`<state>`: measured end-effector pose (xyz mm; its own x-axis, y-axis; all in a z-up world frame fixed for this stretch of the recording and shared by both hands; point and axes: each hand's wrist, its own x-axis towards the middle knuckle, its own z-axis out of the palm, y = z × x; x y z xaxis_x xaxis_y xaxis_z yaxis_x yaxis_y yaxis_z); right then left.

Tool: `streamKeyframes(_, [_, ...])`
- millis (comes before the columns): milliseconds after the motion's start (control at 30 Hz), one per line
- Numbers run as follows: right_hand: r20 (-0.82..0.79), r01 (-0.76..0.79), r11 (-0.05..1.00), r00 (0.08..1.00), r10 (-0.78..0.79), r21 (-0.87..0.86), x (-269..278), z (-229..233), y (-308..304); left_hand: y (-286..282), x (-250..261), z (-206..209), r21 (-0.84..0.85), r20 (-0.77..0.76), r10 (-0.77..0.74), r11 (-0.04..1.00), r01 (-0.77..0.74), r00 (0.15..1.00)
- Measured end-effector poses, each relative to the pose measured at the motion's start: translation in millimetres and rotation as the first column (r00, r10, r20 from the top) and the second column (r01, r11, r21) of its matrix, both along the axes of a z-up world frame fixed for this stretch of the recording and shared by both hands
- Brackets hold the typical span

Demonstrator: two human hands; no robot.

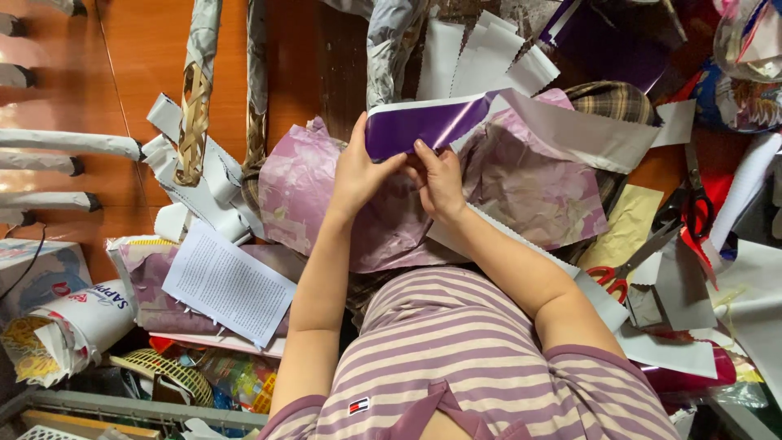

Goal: Crafting a giraffe model by applying paper and tape to a frame

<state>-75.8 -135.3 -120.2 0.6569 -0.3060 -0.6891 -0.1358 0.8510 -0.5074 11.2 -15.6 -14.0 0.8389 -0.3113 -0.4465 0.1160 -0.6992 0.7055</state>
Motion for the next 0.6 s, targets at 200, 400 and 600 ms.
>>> streamKeyframes(200, [-0.13, -0.124, 0.99, 0.983, 0.131, 0.065, 5, 15, -9, -1, 11, -23, -0.071, -0.105, 0.096, 0.992, -0.104, 0.99])
streamKeyframes(400, [-0.038, -0.333, 0.812, 0.932, 0.36, -0.48, 6, 127, -25, -5, 11, -22, 0.006, -0.139, 0.167, 0.986, -0.168, 0.976])
streamKeyframes(600, [-0.025, -0.581, 0.794, 0.809, 0.587, -0.179, 80, 65, -15, 1, 13, -23, -0.173, -0.225, 0.086, 0.977, -0.127, 0.97])
